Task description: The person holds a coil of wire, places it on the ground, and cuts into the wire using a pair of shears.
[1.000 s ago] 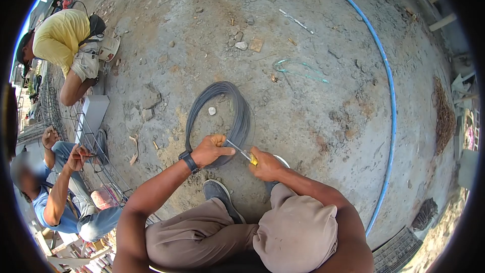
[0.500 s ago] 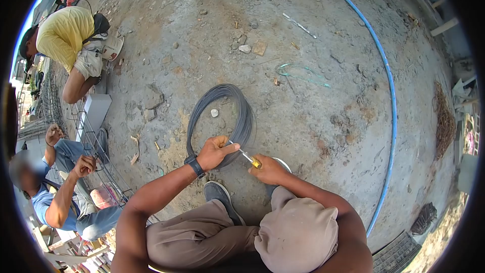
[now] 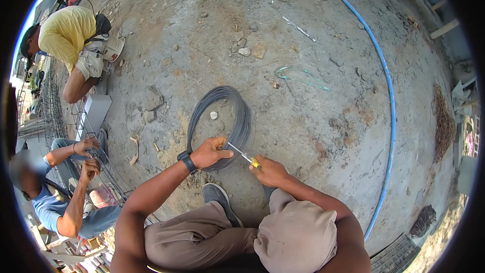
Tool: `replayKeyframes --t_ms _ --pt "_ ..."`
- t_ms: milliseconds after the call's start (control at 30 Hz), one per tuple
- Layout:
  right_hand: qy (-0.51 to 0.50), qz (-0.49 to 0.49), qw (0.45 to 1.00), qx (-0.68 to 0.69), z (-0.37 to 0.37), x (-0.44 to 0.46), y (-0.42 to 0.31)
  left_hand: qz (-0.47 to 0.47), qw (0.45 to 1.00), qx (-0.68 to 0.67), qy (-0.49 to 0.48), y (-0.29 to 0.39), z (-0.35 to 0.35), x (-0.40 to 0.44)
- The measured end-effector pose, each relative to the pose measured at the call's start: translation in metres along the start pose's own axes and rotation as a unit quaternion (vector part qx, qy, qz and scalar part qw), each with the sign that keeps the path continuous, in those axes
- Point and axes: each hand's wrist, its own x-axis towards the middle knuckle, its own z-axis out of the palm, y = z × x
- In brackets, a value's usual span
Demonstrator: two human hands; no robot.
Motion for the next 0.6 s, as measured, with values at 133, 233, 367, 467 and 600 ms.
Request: replayKeyframes --t_ms 133,233,367,467,600 --pt "-0.003 -0.038 0.999 0.002 0.007 0.004 0.007 -0.047 0.998 -0.034 0.000 0.014 0.002 -0.009" --pt "-0.017 -0.036 0.999 0.016 0.003 0.003 0.003 -0.066 0.996 -0.040 0.035 0.007 0.008 -0.004" --pt "-0.041 -0.022 0.998 0.037 0.000 0.005 0.002 -0.075 0.995 -0.031 0.054 0.002 0.010 0.001" --pt "-0.034 -0.034 0.998 0.038 0.005 0.010 0.009 -0.087 0.995 -0.028 0.049 0.003 0.009 0.003" --pt "-0.035 -0.033 0.998 0.030 0.001 0.009 0.005 -0.091 0.993 -0.036 0.065 0.000 0.010 0.002"
